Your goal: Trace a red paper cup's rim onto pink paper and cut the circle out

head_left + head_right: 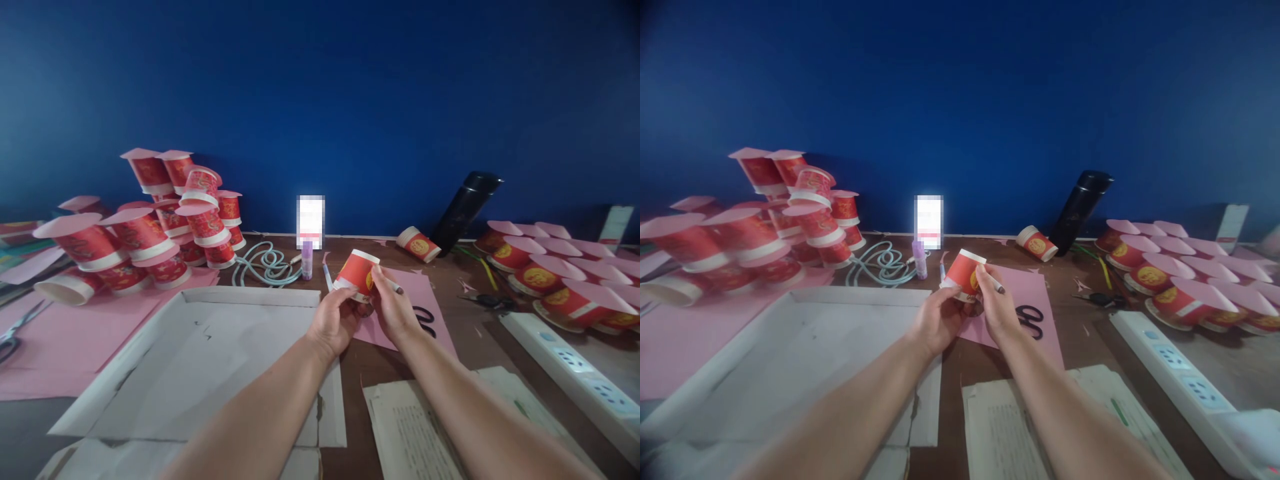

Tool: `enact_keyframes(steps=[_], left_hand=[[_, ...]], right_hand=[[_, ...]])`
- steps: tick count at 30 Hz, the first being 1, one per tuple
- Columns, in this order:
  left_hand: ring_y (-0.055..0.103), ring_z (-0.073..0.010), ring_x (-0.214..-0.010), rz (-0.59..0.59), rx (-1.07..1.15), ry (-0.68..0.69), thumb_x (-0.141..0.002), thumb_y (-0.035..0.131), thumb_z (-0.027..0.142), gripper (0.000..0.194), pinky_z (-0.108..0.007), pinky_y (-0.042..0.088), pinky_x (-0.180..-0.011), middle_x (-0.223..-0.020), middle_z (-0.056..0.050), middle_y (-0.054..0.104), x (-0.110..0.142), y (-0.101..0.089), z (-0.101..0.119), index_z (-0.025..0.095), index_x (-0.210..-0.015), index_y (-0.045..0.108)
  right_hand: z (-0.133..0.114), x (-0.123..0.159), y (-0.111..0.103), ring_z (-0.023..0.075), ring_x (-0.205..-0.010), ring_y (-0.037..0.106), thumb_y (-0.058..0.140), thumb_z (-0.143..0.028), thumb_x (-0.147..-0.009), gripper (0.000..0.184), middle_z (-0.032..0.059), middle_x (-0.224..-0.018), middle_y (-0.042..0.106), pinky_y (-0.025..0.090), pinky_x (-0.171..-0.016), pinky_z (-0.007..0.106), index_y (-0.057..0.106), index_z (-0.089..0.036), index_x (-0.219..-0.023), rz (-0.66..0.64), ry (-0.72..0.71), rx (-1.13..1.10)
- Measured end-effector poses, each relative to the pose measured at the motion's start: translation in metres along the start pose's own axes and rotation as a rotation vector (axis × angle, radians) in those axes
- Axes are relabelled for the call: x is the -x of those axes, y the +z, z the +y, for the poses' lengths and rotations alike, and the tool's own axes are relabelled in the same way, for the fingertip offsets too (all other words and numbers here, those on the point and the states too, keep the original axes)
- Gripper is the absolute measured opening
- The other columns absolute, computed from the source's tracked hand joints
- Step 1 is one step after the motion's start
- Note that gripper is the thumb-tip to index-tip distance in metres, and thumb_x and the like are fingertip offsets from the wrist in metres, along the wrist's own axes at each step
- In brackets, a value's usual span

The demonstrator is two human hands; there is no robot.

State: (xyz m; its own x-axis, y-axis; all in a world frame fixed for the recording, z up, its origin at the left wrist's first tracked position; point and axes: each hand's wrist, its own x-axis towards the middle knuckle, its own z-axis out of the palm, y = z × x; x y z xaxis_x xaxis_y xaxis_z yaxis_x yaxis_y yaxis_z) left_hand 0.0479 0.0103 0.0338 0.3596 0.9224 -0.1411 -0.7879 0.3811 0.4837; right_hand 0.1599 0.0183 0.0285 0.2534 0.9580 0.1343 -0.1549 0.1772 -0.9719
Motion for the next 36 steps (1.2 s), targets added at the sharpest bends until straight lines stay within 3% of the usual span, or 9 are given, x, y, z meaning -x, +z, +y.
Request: enact_keyframes(steps=[9, 17, 21, 23, 27, 31, 36], left_hand=[[0.056, -0.0117, -0.065, -0.061, -0.061, 0.023, -0.071, 0.071, 0.019, 0.019, -0.025, 0.042, -0.061, -0.077, -0.004, 0.065, 0.001, 0.0, -0.004, 0.01, -0.087, 0.067], [0.057, -0.0099, -0.062, 0.001, -0.012, 0.019, -0.069, 0.076, 0.019, 0.028, -0.023, 0.04, -0.059, -0.077, -0.003, 0.067, -0.002, 0.0, -0.001, 0.012, -0.094, 0.067], [0.056, -0.0096, -0.059, 0.099, -0.008, 0.014, -0.066, 0.076, 0.017, 0.027, -0.023, 0.04, -0.056, -0.074, -0.002, 0.067, -0.001, 0.001, 0.003, 0.012, -0.09, 0.067], [0.055, -0.0101, -0.057, 0.092, -0.011, 0.015, -0.066, 0.076, 0.018, 0.024, -0.023, 0.039, -0.054, -0.071, -0.002, 0.066, -0.001, 0.002, 0.004, 0.012, -0.088, 0.067], [0.057, -0.011, -0.059, 0.051, 0.006, 0.02, -0.069, 0.074, 0.019, 0.021, -0.024, 0.04, -0.055, -0.071, -0.003, 0.067, -0.002, -0.001, 0.004, 0.012, -0.088, 0.068], [0.06, -0.0108, -0.065, 0.106, 0.06, 0.037, -0.07, 0.073, 0.015, 0.017, -0.022, 0.045, -0.06, -0.077, -0.004, 0.069, -0.006, -0.004, 0.007, 0.013, -0.086, 0.068], [0.062, -0.0088, -0.074, 0.15, 0.098, 0.029, -0.069, 0.074, 0.011, 0.02, -0.02, 0.046, -0.067, -0.087, -0.002, 0.07, -0.006, -0.002, 0.01, 0.014, -0.088, 0.068]], right_hand=[[-0.004, 0.004, 0.001, 0.0193, -0.064, 0.063, 0.064, -0.07, -0.07, 0.059, -0.0004, -0.075, 0.069, 0.047, -0.049, 0.028, 0.064, -0.023, -0.107, -0.002, 0.069, 0.062], [-0.012, 0.009, 0.003, 0.0231, -0.094, 0.067, 0.058, -0.065, -0.081, 0.056, 0.0037, -0.103, 0.072, 0.054, -0.073, 0.032, 0.063, -0.025, -0.119, 0.022, 0.018, 0.229], [-0.002, 0.004, 0.0, 0.0253, -0.108, 0.063, 0.053, -0.065, -0.084, 0.06, 0.0074, -0.116, 0.069, 0.053, -0.087, 0.04, 0.058, -0.025, -0.128, 0.088, -0.096, 0.273], [0.004, 0.001, -0.002, 0.0244, -0.109, 0.063, 0.052, -0.063, -0.086, 0.056, 0.0069, -0.116, 0.069, 0.053, -0.088, 0.042, 0.057, -0.028, -0.13, 0.113, -0.156, 0.287], [-0.001, 0.002, -0.003, 0.0219, -0.101, 0.065, 0.049, -0.056, -0.091, 0.046, 0.007, -0.107, 0.07, 0.055, -0.085, 0.04, 0.063, -0.025, -0.121, 0.161, -0.317, 0.352], [-0.015, 0.011, -0.001, 0.0189, -0.089, 0.065, 0.047, -0.047, -0.095, 0.037, 0.0066, -0.101, 0.069, 0.054, -0.083, 0.038, 0.065, -0.024, -0.117, 0.175, -0.491, 0.5], [-0.018, 0.019, 0.002, 0.0171, -0.086, 0.066, 0.049, -0.041, -0.095, 0.029, 0.0049, -0.101, 0.069, 0.054, -0.081, 0.036, 0.065, -0.027, -0.116, 0.128, -0.551, 0.492]])
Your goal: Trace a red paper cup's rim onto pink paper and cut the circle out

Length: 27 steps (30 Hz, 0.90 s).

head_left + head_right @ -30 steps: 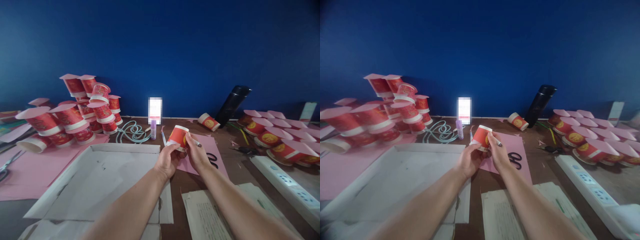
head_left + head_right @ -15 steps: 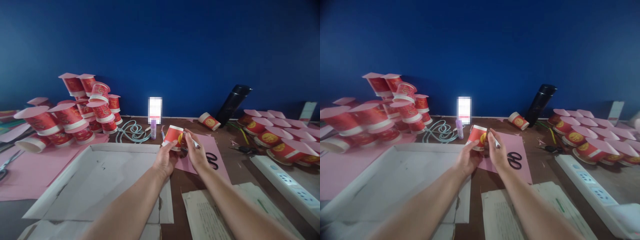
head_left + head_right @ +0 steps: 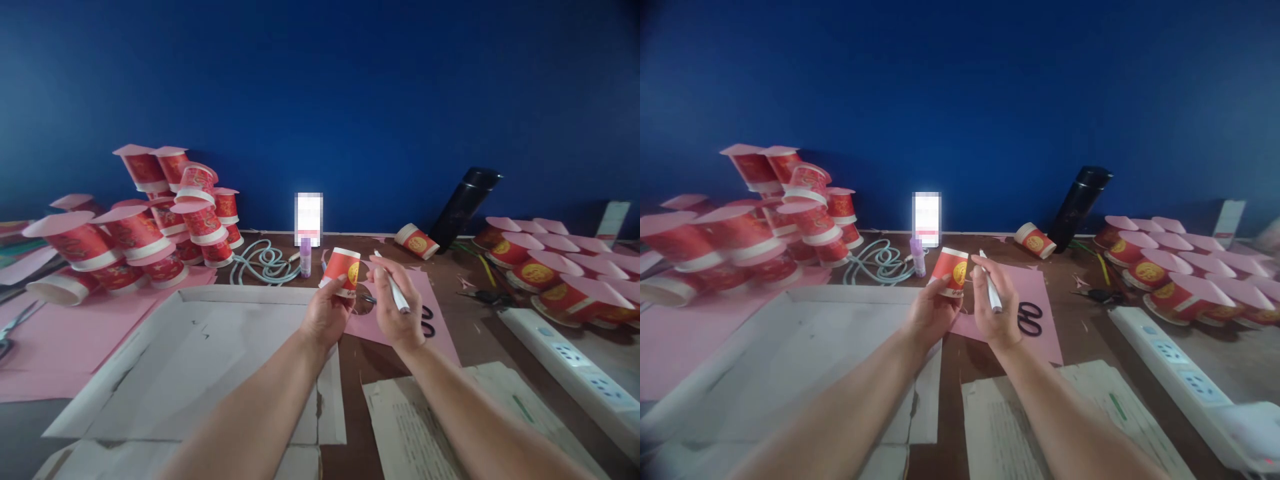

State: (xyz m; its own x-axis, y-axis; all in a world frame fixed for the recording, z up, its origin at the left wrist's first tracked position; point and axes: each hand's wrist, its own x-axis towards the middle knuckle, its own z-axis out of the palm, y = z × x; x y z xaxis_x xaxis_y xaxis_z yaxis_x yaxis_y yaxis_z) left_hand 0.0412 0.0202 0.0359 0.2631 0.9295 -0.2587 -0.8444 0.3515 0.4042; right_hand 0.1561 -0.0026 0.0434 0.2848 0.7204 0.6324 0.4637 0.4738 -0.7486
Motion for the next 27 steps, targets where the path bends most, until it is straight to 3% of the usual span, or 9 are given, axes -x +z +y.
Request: enact_keyframes(steps=[5, 10, 14, 19, 21, 27], left_hand=[[0.058, -0.0068, -0.074, 0.002, -0.099, 0.063, -0.066, 0.078, 0.015, 0.025, -0.02, 0.043, -0.072, -0.086, 0.0, 0.068, 0.001, 0.002, -0.001, 0.016, -0.089, 0.068], [0.057, -0.008, -0.078, -0.04, -0.195, 0.164, -0.06, 0.084, 0.022, 0.033, -0.024, 0.039, -0.079, -0.09, 0.002, 0.068, -0.001, -0.002, -0.005, 0.019, -0.09, 0.068], [0.056, -0.0091, -0.074, -0.06, -0.247, 0.189, -0.06, 0.085, 0.026, 0.035, -0.027, 0.039, -0.08, -0.083, 0.002, 0.066, -0.002, -0.004, -0.007, 0.019, -0.089, 0.068], [0.058, -0.009, -0.074, -0.063, -0.19, 0.115, -0.067, 0.081, 0.028, 0.031, -0.024, 0.041, -0.077, -0.088, 0.0, 0.068, 0.001, -0.002, -0.004, 0.019, -0.094, 0.068], [0.059, -0.0106, -0.075, -0.061, -0.168, 0.055, -0.072, 0.077, 0.033, 0.03, -0.025, 0.042, -0.075, -0.089, -0.002, 0.069, 0.003, 0.0, -0.002, 0.019, -0.096, 0.069], [0.059, -0.0142, -0.073, -0.198, -0.085, -0.023, -0.077, 0.068, 0.035, 0.024, -0.028, 0.044, -0.073, -0.084, -0.005, 0.069, 0.008, 0.002, 0.0, 0.015, -0.091, 0.07]], right_hand=[[0.002, 0.001, 0.001, 0.0165, -0.079, 0.066, 0.049, -0.039, -0.096, 0.029, 0.0036, -0.093, 0.07, 0.055, -0.074, 0.035, 0.063, -0.027, -0.119, -0.022, 0.02, -0.001], [0.0, -0.002, 0.0, 0.0198, -0.1, 0.063, 0.05, -0.036, -0.096, 0.029, 0.0049, -0.111, 0.069, 0.052, -0.088, 0.04, 0.064, -0.029, -0.121, 0.001, -0.099, 0.098], [-0.001, -0.002, 0.0, 0.0196, -0.103, 0.062, 0.05, -0.034, -0.096, 0.028, 0.0042, -0.114, 0.068, 0.051, -0.091, 0.041, 0.065, -0.029, -0.119, 0.013, -0.121, 0.101], [0.004, 0.0, 0.002, 0.0188, -0.086, 0.068, 0.05, -0.041, -0.095, 0.031, 0.0037, -0.107, 0.071, 0.056, -0.079, 0.039, 0.064, -0.031, -0.12, -0.033, 0.043, -0.007], [0.005, 0.0, 0.003, 0.0198, -0.088, 0.068, 0.05, -0.043, -0.095, 0.031, 0.0039, -0.108, 0.071, 0.056, -0.08, 0.04, 0.064, -0.031, -0.12, -0.044, 0.081, -0.032], [0.0, -0.002, 0.001, 0.0217, -0.102, 0.062, 0.049, -0.038, -0.096, 0.029, 0.0039, -0.11, 0.07, 0.051, -0.091, 0.043, 0.066, -0.031, -0.118, -0.009, -0.049, 0.073]])
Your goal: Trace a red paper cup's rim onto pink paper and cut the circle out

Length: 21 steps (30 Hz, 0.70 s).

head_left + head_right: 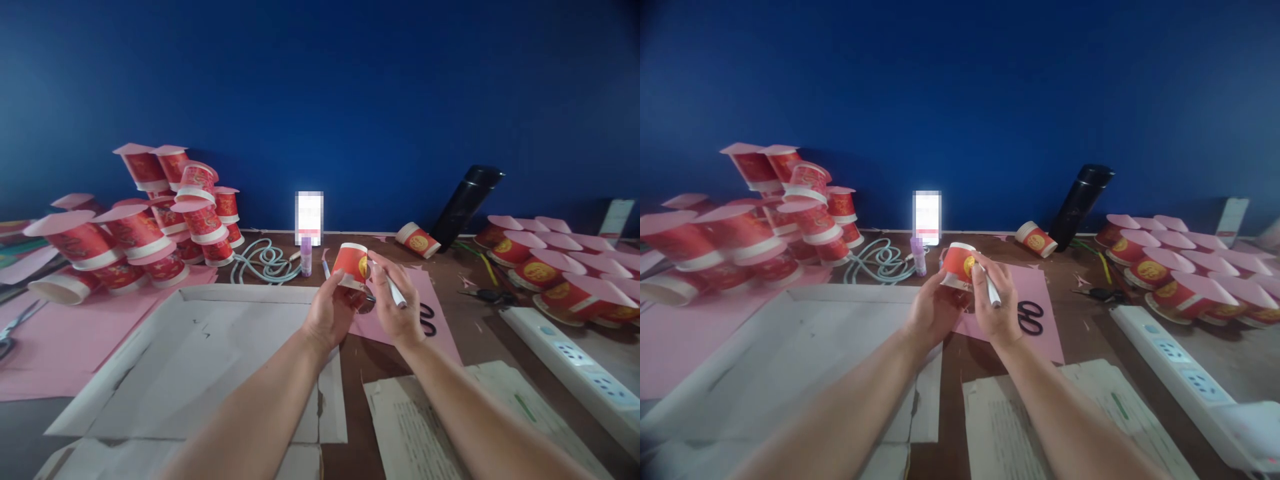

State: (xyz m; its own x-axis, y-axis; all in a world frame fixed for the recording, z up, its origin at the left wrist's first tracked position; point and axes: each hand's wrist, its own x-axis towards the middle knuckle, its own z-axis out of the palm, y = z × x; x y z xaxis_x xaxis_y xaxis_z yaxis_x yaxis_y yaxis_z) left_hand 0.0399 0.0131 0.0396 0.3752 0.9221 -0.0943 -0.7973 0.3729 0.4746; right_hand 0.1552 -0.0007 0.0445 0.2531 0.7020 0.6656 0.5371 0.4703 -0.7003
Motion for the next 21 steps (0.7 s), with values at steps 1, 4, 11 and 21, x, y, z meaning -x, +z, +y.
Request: enact_keyframes(steps=[1, 4, 11, 21], left_hand=[[0.06, -0.0143, -0.073, -0.022, 0.011, 0.005, -0.078, 0.067, 0.032, 0.021, -0.029, 0.044, -0.075, -0.084, -0.005, 0.069, 0.0001, -0.0002, 0.0001, 0.015, -0.09, 0.07], [0.06, -0.0136, -0.074, -0.023, 0.035, 0.011, -0.077, 0.063, 0.025, 0.015, -0.029, 0.045, -0.079, -0.083, -0.005, 0.068, -0.0006, -0.0008, 0.0004, 0.015, -0.086, 0.069], [0.06, -0.0131, -0.077, 0.028, 0.048, 0.014, -0.074, 0.061, 0.019, 0.01, -0.028, 0.045, -0.081, -0.08, -0.004, 0.067, -0.0033, -0.0019, 0.001, 0.015, -0.08, 0.067], [0.06, -0.0113, -0.075, 0.098, 0.035, 0.05, -0.07, 0.067, 0.015, 0.014, -0.025, 0.045, -0.08, -0.079, -0.003, 0.067, -0.0062, -0.0033, -0.0008, 0.014, -0.084, 0.067]], right_hand=[[-0.0018, -0.0006, -0.0009, 0.0212, -0.1, 0.062, 0.049, -0.036, -0.096, 0.028, 0.004, -0.107, 0.07, 0.05, -0.091, 0.042, 0.067, -0.03, -0.117, 0.009, -0.024, 0.012], [-0.0066, -0.0018, -0.0039, 0.0202, -0.095, 0.063, 0.048, -0.033, -0.096, 0.027, 0.0042, -0.103, 0.07, 0.05, -0.089, 0.04, 0.067, -0.028, -0.114, 0.04, -0.077, 0.02], [-0.0066, 0.0031, -0.0038, 0.0202, -0.084, 0.067, 0.058, -0.034, -0.089, 0.019, 0.0053, -0.095, 0.069, 0.055, -0.079, 0.039, 0.062, -0.024, -0.105, 0.08, 0.029, -0.076], [-0.0064, 0.0066, -0.0027, 0.0194, -0.079, 0.067, 0.062, -0.03, -0.086, 0.013, 0.0042, -0.092, 0.068, 0.056, -0.074, 0.037, 0.062, -0.024, -0.097, 0.063, -0.003, -0.048]])
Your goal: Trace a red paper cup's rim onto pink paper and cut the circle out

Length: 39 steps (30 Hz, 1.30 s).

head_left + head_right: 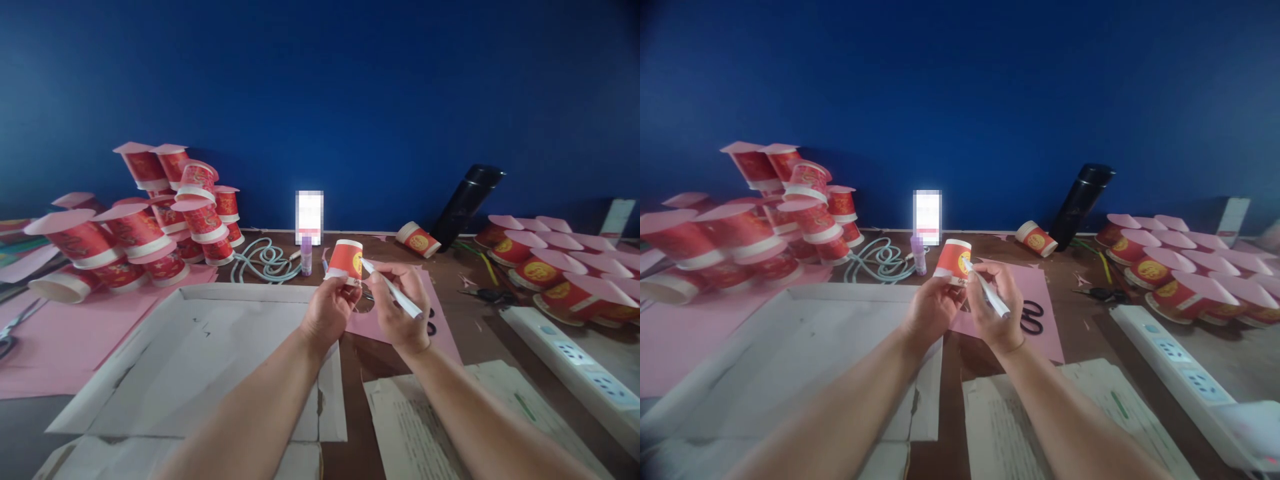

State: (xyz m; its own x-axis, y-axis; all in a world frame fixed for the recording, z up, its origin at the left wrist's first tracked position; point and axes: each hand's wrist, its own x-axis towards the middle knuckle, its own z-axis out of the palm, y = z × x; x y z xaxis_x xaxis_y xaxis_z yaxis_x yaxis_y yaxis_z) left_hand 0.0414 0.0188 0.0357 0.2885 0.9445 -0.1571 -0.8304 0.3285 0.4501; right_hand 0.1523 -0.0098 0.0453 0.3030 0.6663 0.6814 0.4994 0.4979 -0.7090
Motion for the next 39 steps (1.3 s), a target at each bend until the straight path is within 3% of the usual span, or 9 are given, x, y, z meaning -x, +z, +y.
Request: enact_keyframes(steps=[6, 11, 14, 16, 20, 24, 30, 39], left_hand=[[0.063, -0.0104, -0.071, 0.077, 0.072, -0.006, -0.073, 0.066, 0.011, 0.007, -0.023, 0.05, -0.076, -0.076, -0.004, 0.069, 0.001, 0.002, 0.005, 0.012, -0.079, 0.067], [0.065, -0.0089, -0.067, 0.065, 0.083, -0.018, -0.079, 0.066, 0.012, 0.006, -0.02, 0.054, -0.072, -0.072, -0.003, 0.069, 0.001, 0.003, 0.008, 0.011, -0.084, 0.068], [0.066, -0.0094, -0.067, 0.098, 0.087, -0.014, -0.079, 0.068, 0.015, 0.008, -0.019, 0.056, -0.069, -0.073, -0.003, 0.069, 0.0, 0.003, 0.008, 0.012, -0.087, 0.068], [0.066, -0.0097, -0.068, 0.128, 0.086, -0.017, -0.079, 0.069, 0.016, 0.009, -0.019, 0.057, -0.066, -0.075, -0.004, 0.069, 0.0, 0.003, 0.008, 0.013, -0.088, 0.067], [0.065, -0.009, -0.065, 0.155, 0.081, -0.044, -0.079, 0.069, 0.017, 0.006, -0.017, 0.055, -0.06, -0.074, -0.003, 0.068, 0.001, 0.004, 0.008, 0.014, -0.083, 0.066], [0.064, -0.009, -0.061, 0.168, 0.058, -0.075, -0.08, 0.067, 0.017, 0.005, -0.017, 0.053, -0.055, -0.07, -0.002, 0.066, 0.003, 0.006, 0.009, 0.013, -0.077, 0.065], [0.061, -0.0079, -0.058, 0.1, -0.025, -0.086, -0.08, 0.068, 0.019, 0.01, -0.017, 0.054, -0.056, -0.067, -0.003, 0.064, 0.007, 0.007, 0.004, 0.01, -0.082, 0.067], [0.062, -0.0093, -0.069, -0.09, -0.166, -0.085, -0.071, 0.079, 0.023, 0.024, -0.019, 0.052, -0.066, -0.075, -0.004, 0.067, 0.011, 0.004, -0.01, 0.011, -0.091, 0.071]], right_hand=[[-0.004, -0.001, -0.001, 0.0186, -0.079, 0.067, 0.06, -0.032, -0.088, 0.014, 0.0045, -0.094, 0.068, 0.056, -0.073, 0.036, 0.063, -0.023, -0.099, 0.004, 0.005, -0.031], [-0.004, -0.005, 0.001, 0.0154, -0.072, 0.066, 0.053, -0.035, -0.093, 0.02, 0.0028, -0.084, 0.069, 0.055, -0.07, 0.033, 0.064, -0.023, -0.104, -0.018, 0.04, -0.089], [0.007, -0.009, 0.003, 0.0163, -0.08, 0.067, 0.055, -0.041, -0.091, 0.024, 0.0031, -0.09, 0.069, 0.056, -0.075, 0.035, 0.062, -0.025, -0.108, 0.06, 0.156, -0.138], [0.019, -0.012, 0.005, 0.0185, -0.088, 0.069, 0.062, -0.047, -0.087, 0.033, 0.0035, -0.101, 0.07, 0.057, -0.079, 0.038, 0.059, -0.027, -0.113, 0.091, 0.313, -0.19], [0.036, -0.013, 0.009, 0.0224, -0.089, 0.07, 0.064, -0.057, -0.081, 0.049, 0.0047, -0.105, 0.071, 0.059, -0.073, 0.038, 0.055, -0.027, -0.118, -0.064, 0.556, -0.408], [0.036, -0.013, 0.012, 0.023, -0.082, 0.071, 0.061, -0.061, -0.081, 0.055, 0.008, -0.102, 0.073, 0.057, -0.066, 0.035, 0.055, -0.022, -0.119, -0.225, 0.615, -0.611], [0.035, -0.014, 0.013, 0.0223, -0.079, 0.07, 0.046, -0.07, -0.085, 0.06, 0.0083, -0.102, 0.073, 0.056, -0.065, 0.035, 0.057, -0.021, -0.117, -0.296, 0.595, -0.669], [0.028, -0.02, 0.012, 0.0176, -0.058, 0.065, 0.045, -0.073, -0.084, 0.059, 0.0027, -0.072, 0.071, 0.051, -0.051, 0.03, 0.065, -0.019, -0.099, -0.259, 0.709, -0.71]])
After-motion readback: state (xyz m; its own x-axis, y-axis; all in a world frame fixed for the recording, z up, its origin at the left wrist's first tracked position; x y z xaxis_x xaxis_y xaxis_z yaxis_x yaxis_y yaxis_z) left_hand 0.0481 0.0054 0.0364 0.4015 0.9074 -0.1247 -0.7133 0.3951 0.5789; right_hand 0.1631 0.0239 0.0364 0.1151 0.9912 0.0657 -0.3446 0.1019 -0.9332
